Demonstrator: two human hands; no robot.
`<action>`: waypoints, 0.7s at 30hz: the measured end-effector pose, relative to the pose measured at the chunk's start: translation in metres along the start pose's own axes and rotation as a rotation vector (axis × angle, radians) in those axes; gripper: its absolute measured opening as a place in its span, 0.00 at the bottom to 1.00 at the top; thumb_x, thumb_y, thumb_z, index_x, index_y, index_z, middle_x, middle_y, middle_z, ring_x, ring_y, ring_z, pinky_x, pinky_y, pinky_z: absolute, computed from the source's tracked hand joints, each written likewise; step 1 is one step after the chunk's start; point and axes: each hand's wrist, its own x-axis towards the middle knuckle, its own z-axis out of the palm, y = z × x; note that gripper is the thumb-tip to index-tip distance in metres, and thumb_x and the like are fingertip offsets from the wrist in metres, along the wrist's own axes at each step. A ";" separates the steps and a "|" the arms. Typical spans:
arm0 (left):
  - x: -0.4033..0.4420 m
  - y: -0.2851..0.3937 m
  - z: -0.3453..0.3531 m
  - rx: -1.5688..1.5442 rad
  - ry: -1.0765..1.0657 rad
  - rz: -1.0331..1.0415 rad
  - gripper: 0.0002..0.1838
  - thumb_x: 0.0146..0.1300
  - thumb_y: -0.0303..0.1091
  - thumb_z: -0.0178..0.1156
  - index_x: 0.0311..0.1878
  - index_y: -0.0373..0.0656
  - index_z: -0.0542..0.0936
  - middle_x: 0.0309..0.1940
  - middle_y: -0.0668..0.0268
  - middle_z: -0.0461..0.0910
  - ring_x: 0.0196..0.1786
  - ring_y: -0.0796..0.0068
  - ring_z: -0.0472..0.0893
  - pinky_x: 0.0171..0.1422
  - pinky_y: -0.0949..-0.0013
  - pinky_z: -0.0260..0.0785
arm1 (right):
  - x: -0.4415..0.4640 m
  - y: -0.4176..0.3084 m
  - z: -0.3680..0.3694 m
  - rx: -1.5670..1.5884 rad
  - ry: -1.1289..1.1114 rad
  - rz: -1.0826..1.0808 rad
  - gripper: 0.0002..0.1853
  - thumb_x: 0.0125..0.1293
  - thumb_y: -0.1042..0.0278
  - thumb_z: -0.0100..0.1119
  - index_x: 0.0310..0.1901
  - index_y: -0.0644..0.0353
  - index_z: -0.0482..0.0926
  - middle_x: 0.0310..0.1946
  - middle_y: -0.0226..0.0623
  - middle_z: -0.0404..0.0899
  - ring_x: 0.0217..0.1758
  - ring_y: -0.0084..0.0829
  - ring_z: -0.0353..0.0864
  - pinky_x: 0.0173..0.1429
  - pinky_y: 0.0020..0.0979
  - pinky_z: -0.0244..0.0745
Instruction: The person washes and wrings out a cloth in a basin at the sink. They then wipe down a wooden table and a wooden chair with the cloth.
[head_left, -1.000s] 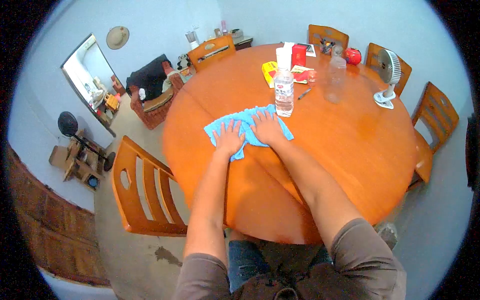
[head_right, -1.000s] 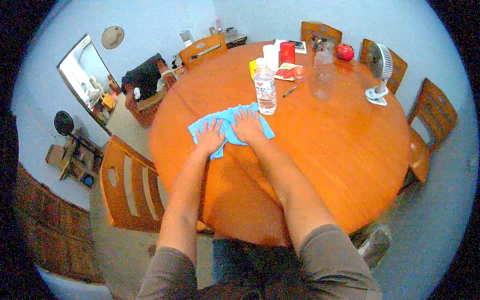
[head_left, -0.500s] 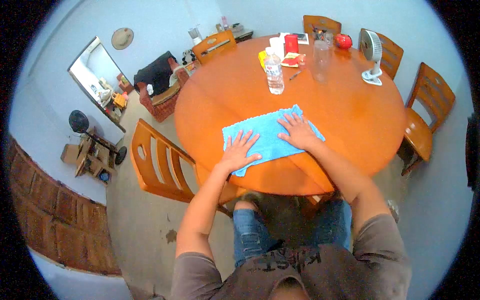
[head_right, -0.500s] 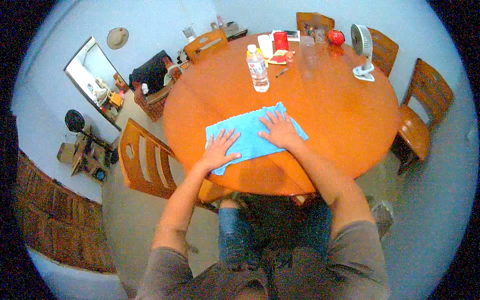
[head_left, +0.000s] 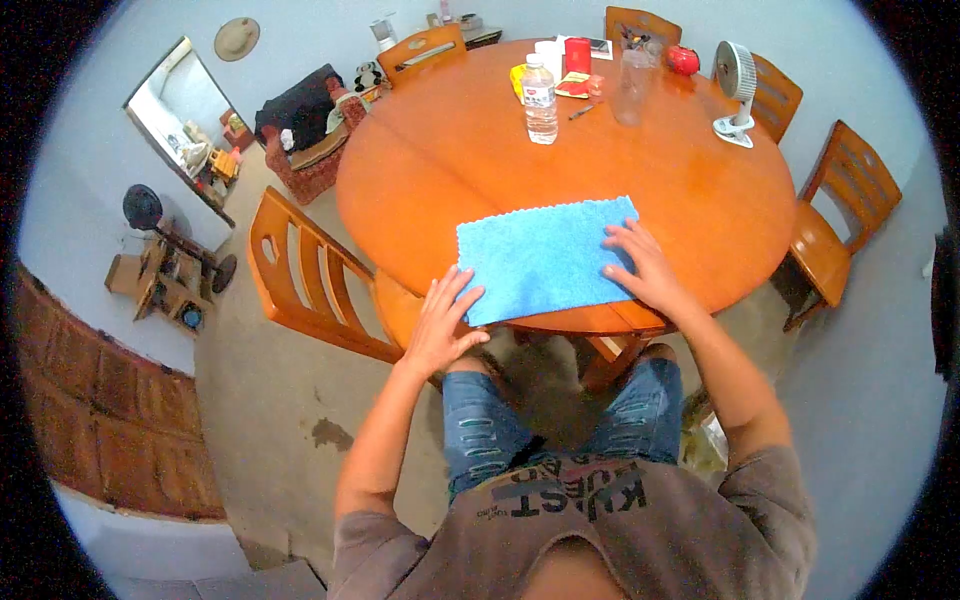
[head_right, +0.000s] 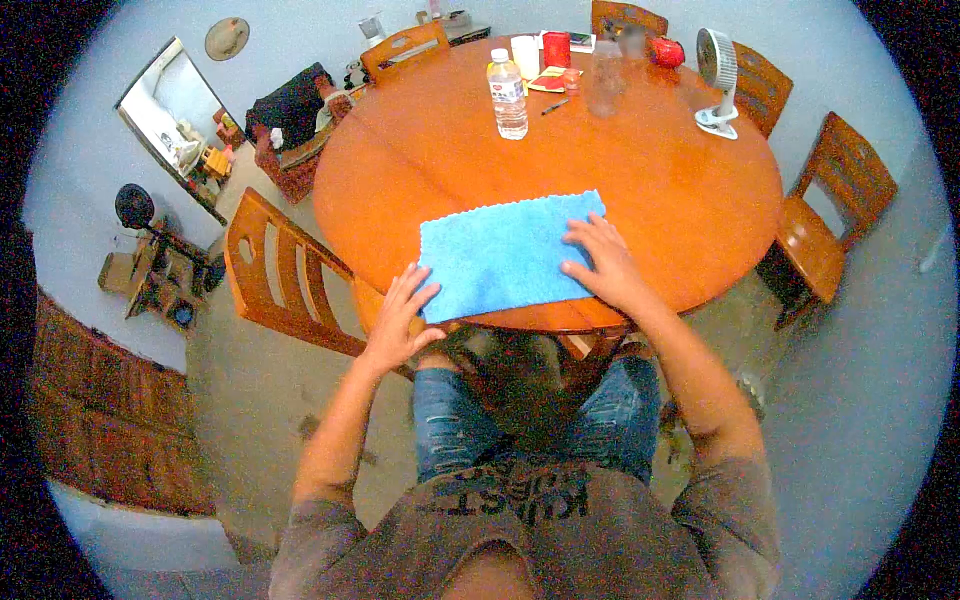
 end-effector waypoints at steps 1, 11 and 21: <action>-0.004 0.001 0.001 -0.003 0.002 -0.001 0.36 0.49 0.49 0.66 0.63 0.53 0.68 0.68 0.62 0.59 0.72 0.55 0.53 0.72 0.44 0.44 | -0.010 0.000 -0.008 -0.003 -0.003 0.000 0.30 0.56 0.52 0.63 0.60 0.50 0.70 0.64 0.39 0.64 0.71 0.48 0.53 0.73 0.50 0.45; 0.014 -0.017 0.014 -0.022 0.189 0.014 0.12 0.50 0.29 0.64 0.41 0.45 0.80 0.50 0.65 0.76 0.60 0.57 0.69 0.66 0.51 0.58 | -0.030 0.005 -0.035 -0.020 -0.041 -0.068 0.13 0.59 0.62 0.59 0.44 0.59 0.77 0.52 0.43 0.74 0.62 0.43 0.67 0.63 0.42 0.63; 0.132 -0.038 -0.057 -0.549 0.388 -0.409 0.10 0.61 0.36 0.56 0.42 0.41 0.77 0.32 0.68 0.78 0.36 0.76 0.75 0.43 0.70 0.68 | 0.088 0.018 -0.075 0.197 0.200 0.176 0.15 0.67 0.58 0.49 0.37 0.64 0.75 0.31 0.43 0.77 0.37 0.36 0.76 0.42 0.36 0.69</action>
